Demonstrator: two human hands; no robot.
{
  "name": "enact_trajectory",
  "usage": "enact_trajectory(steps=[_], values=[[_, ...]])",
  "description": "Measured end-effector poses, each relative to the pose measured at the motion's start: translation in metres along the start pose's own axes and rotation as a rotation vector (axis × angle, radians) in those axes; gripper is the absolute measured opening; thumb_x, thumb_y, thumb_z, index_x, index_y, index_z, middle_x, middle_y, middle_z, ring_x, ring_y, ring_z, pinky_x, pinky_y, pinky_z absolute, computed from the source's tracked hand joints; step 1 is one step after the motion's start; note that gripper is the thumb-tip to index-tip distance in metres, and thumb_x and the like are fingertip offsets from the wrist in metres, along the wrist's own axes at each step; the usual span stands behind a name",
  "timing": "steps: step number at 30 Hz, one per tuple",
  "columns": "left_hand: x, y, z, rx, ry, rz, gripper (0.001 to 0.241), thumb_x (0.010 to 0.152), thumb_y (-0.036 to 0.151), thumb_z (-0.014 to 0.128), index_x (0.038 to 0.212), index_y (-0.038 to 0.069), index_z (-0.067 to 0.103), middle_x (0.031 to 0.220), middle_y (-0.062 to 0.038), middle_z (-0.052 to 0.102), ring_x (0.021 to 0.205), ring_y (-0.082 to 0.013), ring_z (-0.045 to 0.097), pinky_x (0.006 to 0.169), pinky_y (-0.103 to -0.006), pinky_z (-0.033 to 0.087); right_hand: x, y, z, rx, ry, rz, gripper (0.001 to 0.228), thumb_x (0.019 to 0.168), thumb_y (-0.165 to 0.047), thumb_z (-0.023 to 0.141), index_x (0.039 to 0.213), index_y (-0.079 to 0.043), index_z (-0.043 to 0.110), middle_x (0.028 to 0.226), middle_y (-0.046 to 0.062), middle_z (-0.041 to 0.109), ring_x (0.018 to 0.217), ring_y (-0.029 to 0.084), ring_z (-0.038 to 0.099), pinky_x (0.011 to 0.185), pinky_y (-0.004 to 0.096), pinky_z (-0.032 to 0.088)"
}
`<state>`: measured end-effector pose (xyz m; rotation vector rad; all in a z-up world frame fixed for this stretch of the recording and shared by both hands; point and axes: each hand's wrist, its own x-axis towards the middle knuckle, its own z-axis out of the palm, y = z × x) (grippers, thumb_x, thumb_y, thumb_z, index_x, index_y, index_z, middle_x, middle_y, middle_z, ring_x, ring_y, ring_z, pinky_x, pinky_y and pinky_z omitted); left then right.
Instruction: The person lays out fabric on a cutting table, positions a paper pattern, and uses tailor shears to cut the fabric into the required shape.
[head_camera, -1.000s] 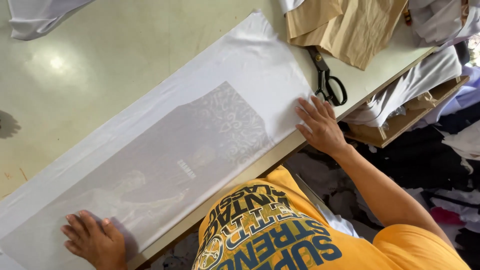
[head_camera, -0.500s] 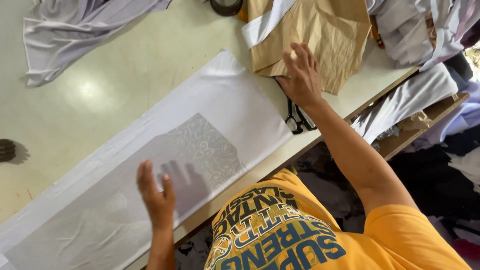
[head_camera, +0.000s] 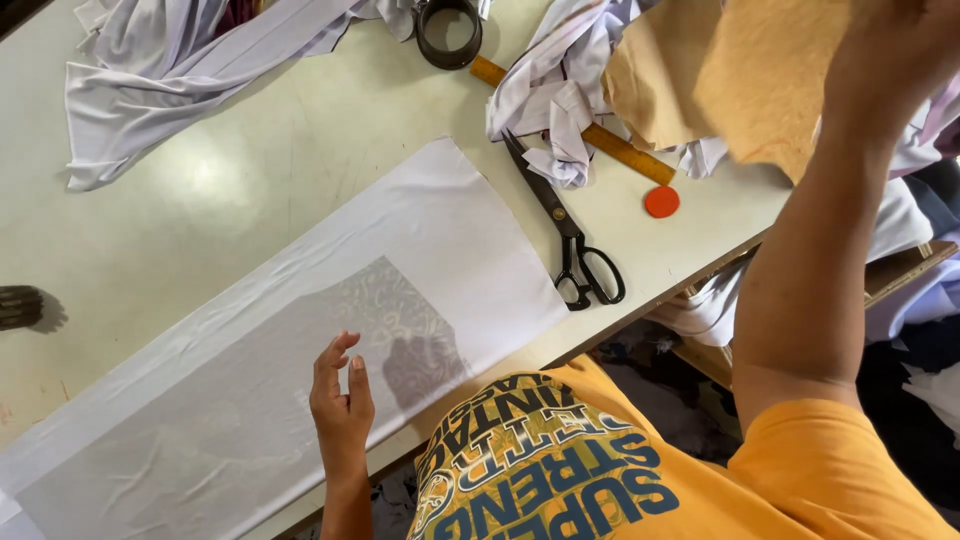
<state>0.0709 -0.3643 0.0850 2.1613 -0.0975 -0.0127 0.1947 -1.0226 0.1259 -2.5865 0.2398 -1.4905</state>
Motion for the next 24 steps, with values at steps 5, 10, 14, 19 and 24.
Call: enact_trajectory(steps=[5, 10, 14, 19, 24], values=[[0.001, 0.024, 0.007, -0.094, -0.054, -0.215, 0.039, 0.108, 0.029, 0.052, 0.139, 0.008, 0.064, 0.132, -0.007, 0.074, 0.137, -0.0243, 0.064, 0.114, -0.0414, 0.053, 0.014, -0.191, -0.040, 0.379, -0.155, -0.143, 0.021, 0.115, 0.014, 0.072, 0.099, 0.002, 0.076, 0.097, 0.015, 0.070, 0.086, 0.031, 0.067, 0.069, 0.046, 0.048], [-0.013, 0.007, 0.024, -0.121, 0.002, -0.084, 0.039, 0.110, 0.017, 0.056, 0.145, 0.001, 0.061, 0.125, -0.017, 0.076, 0.122, -0.0311, 0.072, 0.099, -0.0443, 0.057, -0.198, -0.271, 0.000, 1.110, -0.705, 0.011, 0.014, 0.102, -0.002, 0.061, 0.100, 0.003, 0.074, 0.095, 0.014, 0.057, 0.093, 0.033, 0.065, 0.082, 0.032, 0.048], [-0.026, -0.007, 0.031, -0.083, -0.030, -0.176, 0.043, 0.111, 0.021, 0.054, 0.149, 0.000, 0.056, 0.128, -0.020, 0.072, 0.121, -0.0353, 0.070, 0.096, -0.0464, 0.057, -0.235, -0.339, -0.035, 1.075, -0.872, -0.278, 0.034, 0.094, -0.035, 0.080, 0.119, -0.012, 0.079, 0.114, 0.019, 0.075, 0.116, 0.047, 0.070, 0.097, 0.055, 0.056], [-0.031, -0.017, 0.038, 0.233, 0.021, -0.128, 0.045, 0.109, 0.028, 0.061, 0.147, 0.002, 0.058, 0.130, -0.019, 0.068, 0.120, -0.0383, 0.067, 0.095, -0.0501, 0.055, -0.243, -0.294, -0.058, 1.029, -0.871, -0.041, 0.035, 0.089, -0.023, 0.085, 0.122, -0.014, 0.080, 0.119, 0.013, 0.077, 0.119, 0.043, 0.070, 0.102, 0.051, 0.055], [-0.020, -0.021, 0.077, 0.540, 0.149, 0.168, 0.031, 0.099, 0.029, 0.072, 0.126, 0.014, 0.068, 0.122, -0.006, 0.064, 0.110, -0.0297, 0.063, 0.087, -0.0453, 0.048, -0.240, -0.189, -0.056, 0.633, -0.697, 0.194, 0.013, 0.094, -0.005, 0.084, 0.106, -0.006, 0.082, 0.107, 0.011, 0.075, 0.106, 0.032, 0.074, 0.091, 0.040, 0.059]])
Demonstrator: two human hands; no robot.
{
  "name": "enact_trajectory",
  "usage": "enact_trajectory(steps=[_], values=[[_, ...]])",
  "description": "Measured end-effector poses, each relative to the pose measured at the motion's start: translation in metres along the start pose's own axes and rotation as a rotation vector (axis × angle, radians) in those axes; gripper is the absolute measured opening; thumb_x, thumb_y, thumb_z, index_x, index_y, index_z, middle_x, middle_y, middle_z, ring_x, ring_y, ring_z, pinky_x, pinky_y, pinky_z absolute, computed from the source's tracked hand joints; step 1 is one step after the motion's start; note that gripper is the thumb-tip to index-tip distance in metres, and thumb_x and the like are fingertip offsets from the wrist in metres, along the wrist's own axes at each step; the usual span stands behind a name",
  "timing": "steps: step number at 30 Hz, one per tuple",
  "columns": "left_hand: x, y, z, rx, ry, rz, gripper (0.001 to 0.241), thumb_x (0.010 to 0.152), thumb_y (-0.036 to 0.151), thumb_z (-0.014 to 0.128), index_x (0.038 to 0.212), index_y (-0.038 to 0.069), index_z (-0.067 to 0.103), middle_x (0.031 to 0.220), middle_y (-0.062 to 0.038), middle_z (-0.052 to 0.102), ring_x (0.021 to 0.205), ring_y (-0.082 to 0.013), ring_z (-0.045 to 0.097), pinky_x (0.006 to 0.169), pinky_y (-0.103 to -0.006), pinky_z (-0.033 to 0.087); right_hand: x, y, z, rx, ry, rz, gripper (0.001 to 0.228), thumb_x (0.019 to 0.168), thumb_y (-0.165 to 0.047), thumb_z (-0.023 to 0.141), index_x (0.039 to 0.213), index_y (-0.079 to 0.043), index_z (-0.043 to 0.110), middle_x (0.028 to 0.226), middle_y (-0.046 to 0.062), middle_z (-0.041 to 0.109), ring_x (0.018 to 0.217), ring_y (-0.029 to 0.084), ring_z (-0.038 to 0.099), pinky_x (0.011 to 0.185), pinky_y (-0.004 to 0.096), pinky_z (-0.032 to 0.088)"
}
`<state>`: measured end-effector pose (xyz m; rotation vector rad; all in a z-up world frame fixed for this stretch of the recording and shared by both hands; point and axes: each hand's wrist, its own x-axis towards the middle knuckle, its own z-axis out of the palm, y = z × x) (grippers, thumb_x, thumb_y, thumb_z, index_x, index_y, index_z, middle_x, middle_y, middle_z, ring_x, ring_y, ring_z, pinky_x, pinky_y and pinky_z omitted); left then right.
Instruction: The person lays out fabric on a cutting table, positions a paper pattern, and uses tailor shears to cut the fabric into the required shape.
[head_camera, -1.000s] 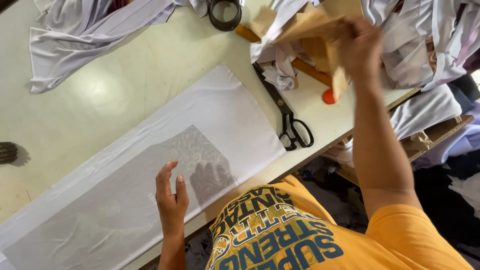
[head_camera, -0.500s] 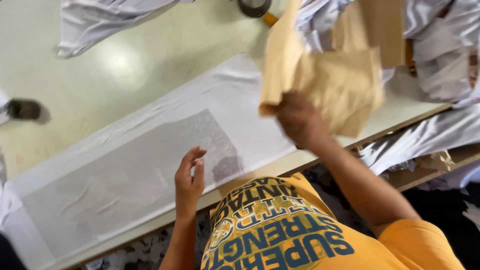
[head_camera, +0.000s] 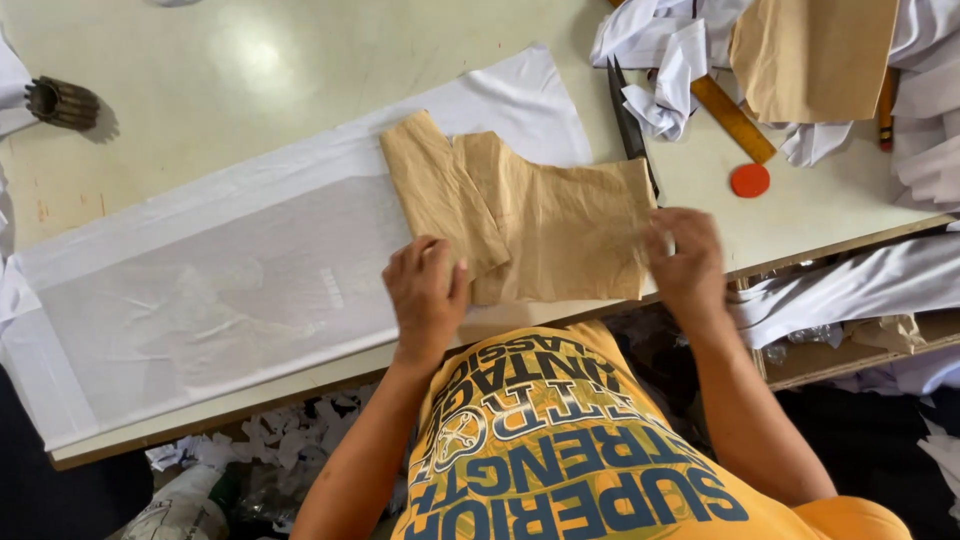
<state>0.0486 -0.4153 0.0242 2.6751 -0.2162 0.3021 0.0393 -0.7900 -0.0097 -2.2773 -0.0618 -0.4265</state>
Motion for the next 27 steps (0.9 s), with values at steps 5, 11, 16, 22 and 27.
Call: enact_trajectory(steps=[5, 11, 16, 22, 27], values=[[0.018, 0.013, 0.063, 0.069, -0.118, 0.024, 0.051, 0.080, 0.047, 0.083, 0.118, 0.018, 0.063, 0.124, -0.005, 0.060, 0.111, -0.0306, 0.058, 0.089, -0.0490, 0.042, 0.004, 0.035, -0.022, -0.299, 0.049, -0.017, 0.017, 0.100, -0.017, 0.090, 0.112, -0.009, 0.081, 0.108, 0.006, 0.066, 0.104, 0.028, 0.068, 0.089, 0.039, 0.056], [0.024, -0.005, 0.072, 0.037, 0.024, 0.120, 0.020, 0.091, 0.027, 0.076, 0.105, 0.020, 0.063, 0.112, 0.001, 0.058, 0.105, -0.0250, 0.059, 0.086, -0.0422, 0.042, 0.012, 0.011, -0.003, -0.307, 0.056, 0.036, 0.036, 0.091, -0.022, 0.096, 0.106, -0.004, 0.069, 0.114, 0.009, 0.062, 0.108, 0.033, 0.063, 0.086, 0.044, 0.050], [0.031, -0.007, 0.032, -0.390, 0.120, -0.146, 0.006, 0.102, 0.017, 0.070, 0.099, 0.013, 0.066, 0.094, -0.006, 0.062, 0.085, -0.0257, 0.062, 0.076, -0.0398, 0.047, 0.011, 0.009, -0.002, -0.255, 0.028, -0.012, 0.019, 0.100, -0.014, 0.087, 0.112, -0.005, 0.075, 0.115, 0.008, 0.062, 0.112, 0.032, 0.063, 0.088, 0.042, 0.046], [0.048, -0.038, -0.035, -0.924, 0.394, -0.592, 0.007, 0.105, 0.014, 0.066, 0.107, 0.008, 0.068, 0.092, -0.003, 0.065, 0.084, -0.0116, 0.064, 0.076, -0.0289, 0.056, 0.028, 0.010, -0.005, -0.017, 0.059, 0.003, 0.008, 0.103, 0.001, 0.078, 0.110, -0.003, 0.076, 0.109, 0.017, 0.072, 0.106, 0.038, 0.072, 0.091, 0.044, 0.055], [0.066, -0.072, -0.096, -1.301, 0.595, -0.558, 0.007, 0.100, 0.008, 0.071, 0.106, 0.007, 0.071, 0.102, -0.004, 0.074, 0.096, -0.0189, 0.070, 0.083, -0.0342, 0.062, 0.083, -0.044, -0.008, -0.013, 0.092, 0.151, 0.006, 0.110, -0.001, 0.069, 0.115, -0.003, 0.067, 0.098, 0.006, 0.066, 0.085, 0.019, 0.060, 0.072, 0.035, 0.048]])
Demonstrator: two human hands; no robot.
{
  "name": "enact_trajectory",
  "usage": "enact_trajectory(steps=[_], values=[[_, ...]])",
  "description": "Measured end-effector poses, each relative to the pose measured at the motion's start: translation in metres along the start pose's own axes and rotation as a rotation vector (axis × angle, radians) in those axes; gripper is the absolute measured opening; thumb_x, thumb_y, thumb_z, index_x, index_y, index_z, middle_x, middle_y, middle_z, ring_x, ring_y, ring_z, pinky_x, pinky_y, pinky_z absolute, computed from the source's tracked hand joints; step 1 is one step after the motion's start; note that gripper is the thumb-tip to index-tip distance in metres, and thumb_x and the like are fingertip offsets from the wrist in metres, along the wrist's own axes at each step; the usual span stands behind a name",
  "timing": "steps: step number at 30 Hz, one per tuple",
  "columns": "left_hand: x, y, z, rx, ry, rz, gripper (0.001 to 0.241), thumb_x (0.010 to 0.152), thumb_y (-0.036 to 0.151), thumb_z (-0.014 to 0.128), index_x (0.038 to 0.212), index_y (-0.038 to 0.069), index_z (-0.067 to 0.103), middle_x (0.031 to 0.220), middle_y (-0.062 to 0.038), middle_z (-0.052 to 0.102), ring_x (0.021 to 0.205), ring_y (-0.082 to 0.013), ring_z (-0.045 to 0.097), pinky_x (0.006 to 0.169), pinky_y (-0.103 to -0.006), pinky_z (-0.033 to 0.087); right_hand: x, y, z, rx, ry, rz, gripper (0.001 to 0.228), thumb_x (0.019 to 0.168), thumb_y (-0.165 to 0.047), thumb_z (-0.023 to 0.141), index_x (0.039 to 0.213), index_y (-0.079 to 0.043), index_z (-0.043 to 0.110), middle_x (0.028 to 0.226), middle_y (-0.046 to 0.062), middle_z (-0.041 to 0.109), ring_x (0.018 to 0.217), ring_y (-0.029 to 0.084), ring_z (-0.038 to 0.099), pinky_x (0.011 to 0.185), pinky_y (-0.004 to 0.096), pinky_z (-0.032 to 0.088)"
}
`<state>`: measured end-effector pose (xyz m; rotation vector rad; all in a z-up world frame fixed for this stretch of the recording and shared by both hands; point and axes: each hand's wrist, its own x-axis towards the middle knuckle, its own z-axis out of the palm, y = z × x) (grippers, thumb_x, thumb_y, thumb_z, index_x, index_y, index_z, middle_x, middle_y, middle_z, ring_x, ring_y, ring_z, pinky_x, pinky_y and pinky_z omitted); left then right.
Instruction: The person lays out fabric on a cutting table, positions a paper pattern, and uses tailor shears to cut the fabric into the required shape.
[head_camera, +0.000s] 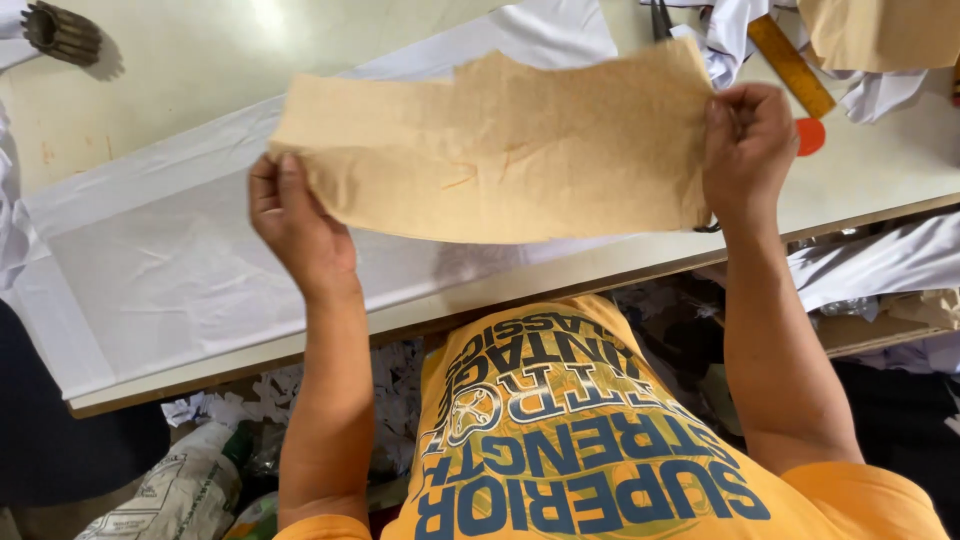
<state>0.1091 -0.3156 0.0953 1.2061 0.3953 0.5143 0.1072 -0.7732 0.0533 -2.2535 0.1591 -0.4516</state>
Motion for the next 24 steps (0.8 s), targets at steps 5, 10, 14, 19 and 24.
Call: enact_trajectory(steps=[5, 10, 14, 19, 24], values=[[0.035, 0.044, -0.046, -0.045, 0.005, 0.053, 0.015, 0.097, 0.019, 0.074, 0.108, 0.008, 0.073, 0.107, -0.004, 0.074, 0.104, -0.0193, 0.069, 0.093, -0.0363, 0.060, 0.016, -0.061, 0.037, 0.262, 0.033, -0.064, 0.010, 0.112, 0.005, 0.068, 0.120, 0.001, 0.062, 0.101, 0.010, 0.066, 0.088, 0.017, 0.062, 0.078, 0.030, 0.053], [0.070, 0.046, -0.134, -0.038, 0.074, -0.142, 0.014, 0.099, 0.016, 0.069, 0.110, 0.008, 0.068, 0.104, -0.007, 0.075, 0.098, -0.0190, 0.072, 0.083, -0.0344, 0.060, -0.011, -0.095, 0.105, 0.318, -0.054, 0.169, 0.012, 0.110, -0.007, 0.070, 0.121, -0.007, 0.065, 0.093, 0.000, 0.062, 0.082, 0.009, 0.056, 0.074, 0.026, 0.049], [0.081, 0.042, -0.194, 0.144, 0.142, -0.312, 0.010, 0.099, 0.016, 0.064, 0.105, 0.008, 0.064, 0.087, -0.005, 0.068, 0.075, -0.0176, 0.064, 0.063, -0.0352, 0.052, -0.027, -0.116, 0.150, 0.295, -0.136, 0.279, 0.015, 0.109, -0.013, 0.072, 0.122, -0.011, 0.065, 0.088, -0.004, 0.055, 0.078, 0.008, 0.053, 0.070, 0.026, 0.050], [0.054, 0.038, -0.251, 0.404, 0.130, -0.399, 0.006, 0.104, 0.008, 0.062, 0.099, 0.005, 0.065, 0.079, -0.005, 0.066, 0.064, -0.0144, 0.062, 0.055, -0.0283, 0.050, -0.053, -0.103, 0.178, 0.253, -0.214, 0.281, 0.024, 0.104, -0.016, 0.076, 0.125, -0.010, 0.065, 0.091, -0.003, 0.059, 0.076, 0.007, 0.052, 0.068, 0.025, 0.048], [0.015, 0.040, -0.274, 0.690, 0.087, -0.462, 0.010, 0.107, 0.009, 0.061, 0.110, 0.003, 0.068, 0.086, -0.007, 0.071, 0.062, -0.0123, 0.061, 0.055, -0.0256, 0.052, -0.067, -0.115, 0.165, 0.182, -0.346, 0.333, 0.033, 0.101, -0.016, 0.079, 0.129, -0.007, 0.063, 0.091, -0.001, 0.064, 0.073, 0.006, 0.057, 0.068, 0.023, 0.052]])
